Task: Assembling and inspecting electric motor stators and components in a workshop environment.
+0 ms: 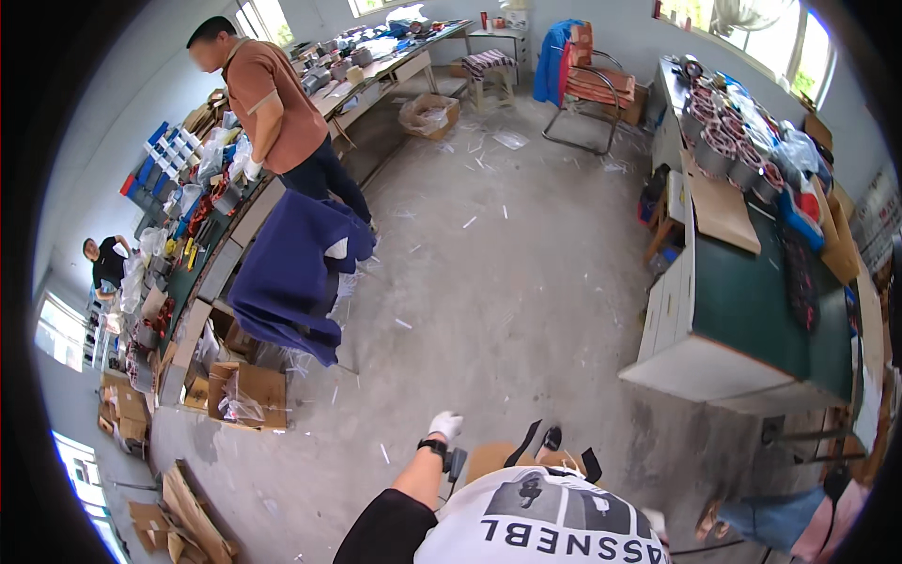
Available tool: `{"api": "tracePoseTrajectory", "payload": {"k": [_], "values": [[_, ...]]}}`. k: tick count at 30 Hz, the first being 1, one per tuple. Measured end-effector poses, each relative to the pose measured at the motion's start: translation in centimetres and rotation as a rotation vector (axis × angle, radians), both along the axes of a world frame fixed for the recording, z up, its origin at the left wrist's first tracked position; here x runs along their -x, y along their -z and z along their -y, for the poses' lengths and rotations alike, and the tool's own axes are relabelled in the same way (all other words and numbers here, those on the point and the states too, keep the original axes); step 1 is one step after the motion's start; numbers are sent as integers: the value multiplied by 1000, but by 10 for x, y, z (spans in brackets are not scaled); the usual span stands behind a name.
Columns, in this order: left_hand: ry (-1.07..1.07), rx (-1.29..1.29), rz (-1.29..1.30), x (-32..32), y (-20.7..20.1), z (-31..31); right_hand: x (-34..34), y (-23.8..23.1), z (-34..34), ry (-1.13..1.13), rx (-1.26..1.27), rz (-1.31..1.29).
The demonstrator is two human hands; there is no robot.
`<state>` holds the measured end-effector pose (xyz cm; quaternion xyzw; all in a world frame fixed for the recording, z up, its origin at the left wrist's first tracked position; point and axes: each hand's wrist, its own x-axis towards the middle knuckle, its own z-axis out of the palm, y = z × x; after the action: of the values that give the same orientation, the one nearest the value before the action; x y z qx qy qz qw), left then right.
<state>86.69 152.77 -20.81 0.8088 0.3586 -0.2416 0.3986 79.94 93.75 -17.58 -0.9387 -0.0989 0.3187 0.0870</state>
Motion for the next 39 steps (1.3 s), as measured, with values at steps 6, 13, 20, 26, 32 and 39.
{"api": "tracePoseTrajectory", "payload": {"k": [6,13,20,26,32,39], "values": [[-440,101,-14,-38,-10,-28,-354,-72,-164,407,-597,7],[-701,193,-304,-127,33,-70,-569,-77,-290,69,-412,159],[-431,119,84,-402,-2,-178,-648,-28,-251,463,-267,-222],[-362,56,413,-663,-45,-256,-733,-17,-239,696,-121,-443],[-382,57,232,-793,-16,-294,-931,37,-266,-496,98,-99],[-701,129,-3,-838,0,-317,-1252,-78,-494,308,-622,-24]]}}
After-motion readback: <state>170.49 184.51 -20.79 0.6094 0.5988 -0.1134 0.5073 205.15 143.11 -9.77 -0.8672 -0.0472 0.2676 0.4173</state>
